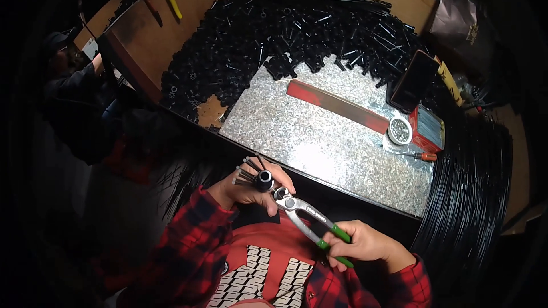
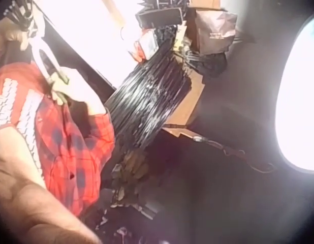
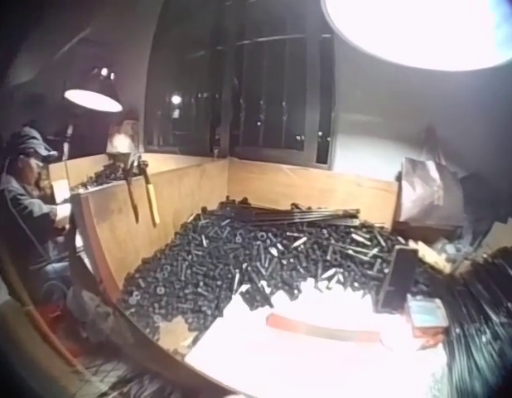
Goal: Assembling black mechanical rod components using pliers and a hammer at a factory workbench.
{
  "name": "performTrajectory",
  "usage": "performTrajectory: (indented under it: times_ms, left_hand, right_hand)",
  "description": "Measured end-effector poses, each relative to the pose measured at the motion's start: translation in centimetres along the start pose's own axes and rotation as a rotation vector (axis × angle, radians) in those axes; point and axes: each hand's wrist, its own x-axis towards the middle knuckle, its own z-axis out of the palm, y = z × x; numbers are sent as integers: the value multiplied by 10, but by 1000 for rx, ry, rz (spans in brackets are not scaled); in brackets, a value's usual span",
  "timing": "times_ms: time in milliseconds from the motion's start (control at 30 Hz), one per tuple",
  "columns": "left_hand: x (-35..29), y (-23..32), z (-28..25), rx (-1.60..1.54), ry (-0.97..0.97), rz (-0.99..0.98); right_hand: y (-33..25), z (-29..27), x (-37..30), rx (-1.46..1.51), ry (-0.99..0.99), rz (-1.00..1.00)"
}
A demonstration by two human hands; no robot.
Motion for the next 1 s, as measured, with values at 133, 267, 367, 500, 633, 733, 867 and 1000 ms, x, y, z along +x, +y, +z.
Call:
performTrajectory:
  times_ms: [133, 267, 367, 500, 633, 733, 867, 1000]
  left_hand:
    - [1, -2, 4, -10, 77, 51]
    - [3, -10, 13, 39, 193, 61]
    - [2, -18, 16, 59, 188, -1]
    - [2, -14, 16, -15, 218, 15]
    - [1, -14, 21, -41, 266, 2]
    - [-4, -17, 22, -163, 338, -151]
    - [-9, -22, 25, -144, 377, -158]
    - [-9, -32, 24, -31, 410, -94]
  right_hand:
    - [-24, 17, 2, -1048, 529, -401]
    - [-9, 13, 14, -1364, 877, -433]
    - [-16, 7, 11, -1367, 838, -499]
    - [-21, 4, 11, -1185, 596, -449]
    - [-9, 2, 22, -977, 489, -463]
    - [-8, 6, 35, -904, 522, -418]
    - [3, 6, 49, -889, 652, -466]
    - [8, 0, 50, -965, 722, -473]
